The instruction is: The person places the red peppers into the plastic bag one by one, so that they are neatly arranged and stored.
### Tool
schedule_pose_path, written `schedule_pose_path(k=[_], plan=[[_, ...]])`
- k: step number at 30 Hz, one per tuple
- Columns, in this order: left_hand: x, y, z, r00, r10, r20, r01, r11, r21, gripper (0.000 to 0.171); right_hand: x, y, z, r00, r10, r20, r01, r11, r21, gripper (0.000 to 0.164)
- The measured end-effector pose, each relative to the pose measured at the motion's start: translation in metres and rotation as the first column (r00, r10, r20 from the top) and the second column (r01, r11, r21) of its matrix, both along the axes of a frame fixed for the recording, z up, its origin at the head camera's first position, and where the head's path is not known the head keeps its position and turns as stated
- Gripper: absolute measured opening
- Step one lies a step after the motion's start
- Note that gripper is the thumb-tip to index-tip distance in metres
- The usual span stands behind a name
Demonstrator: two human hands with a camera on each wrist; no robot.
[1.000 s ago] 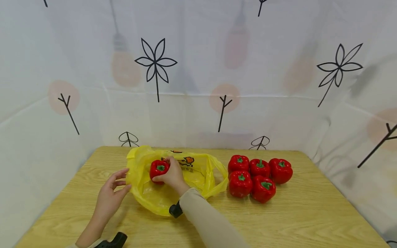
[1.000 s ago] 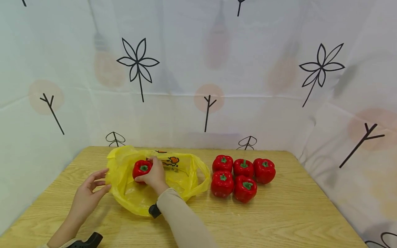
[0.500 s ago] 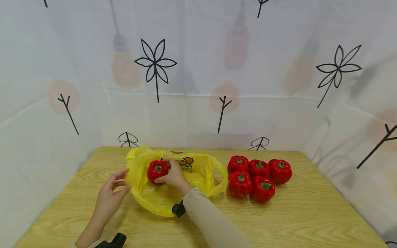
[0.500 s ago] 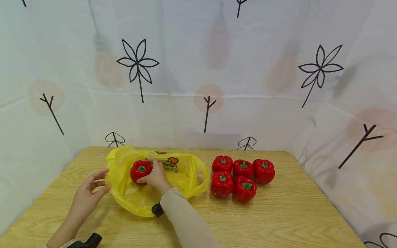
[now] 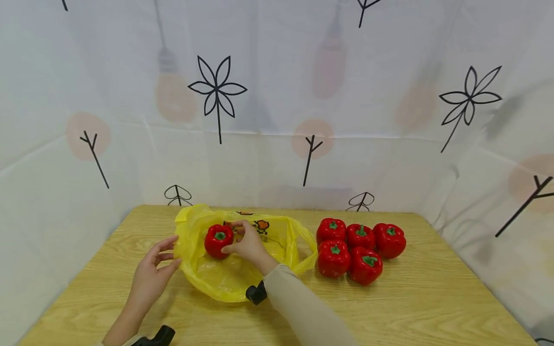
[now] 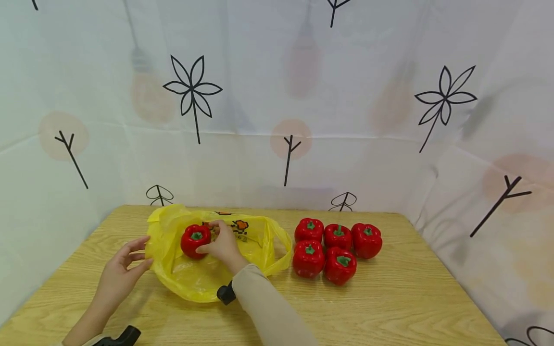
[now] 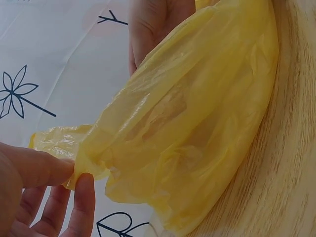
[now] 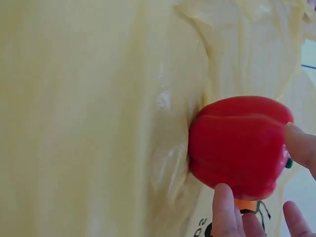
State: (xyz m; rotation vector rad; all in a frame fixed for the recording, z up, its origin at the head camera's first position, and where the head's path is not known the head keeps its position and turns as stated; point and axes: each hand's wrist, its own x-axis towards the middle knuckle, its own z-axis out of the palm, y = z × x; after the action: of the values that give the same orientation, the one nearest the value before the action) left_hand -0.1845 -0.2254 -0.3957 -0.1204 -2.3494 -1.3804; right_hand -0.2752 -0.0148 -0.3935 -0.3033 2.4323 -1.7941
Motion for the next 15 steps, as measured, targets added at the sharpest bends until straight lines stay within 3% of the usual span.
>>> schedule_pose_path(k=[15], plan=[[0.000,0.001,0.001,1.000,-0.014,0.018,0.014,0.999,0.034,0.045,0.018,0.015,0.009,1.000,0.021,-0.003,-0.022,0.997,-0.070,0.055]])
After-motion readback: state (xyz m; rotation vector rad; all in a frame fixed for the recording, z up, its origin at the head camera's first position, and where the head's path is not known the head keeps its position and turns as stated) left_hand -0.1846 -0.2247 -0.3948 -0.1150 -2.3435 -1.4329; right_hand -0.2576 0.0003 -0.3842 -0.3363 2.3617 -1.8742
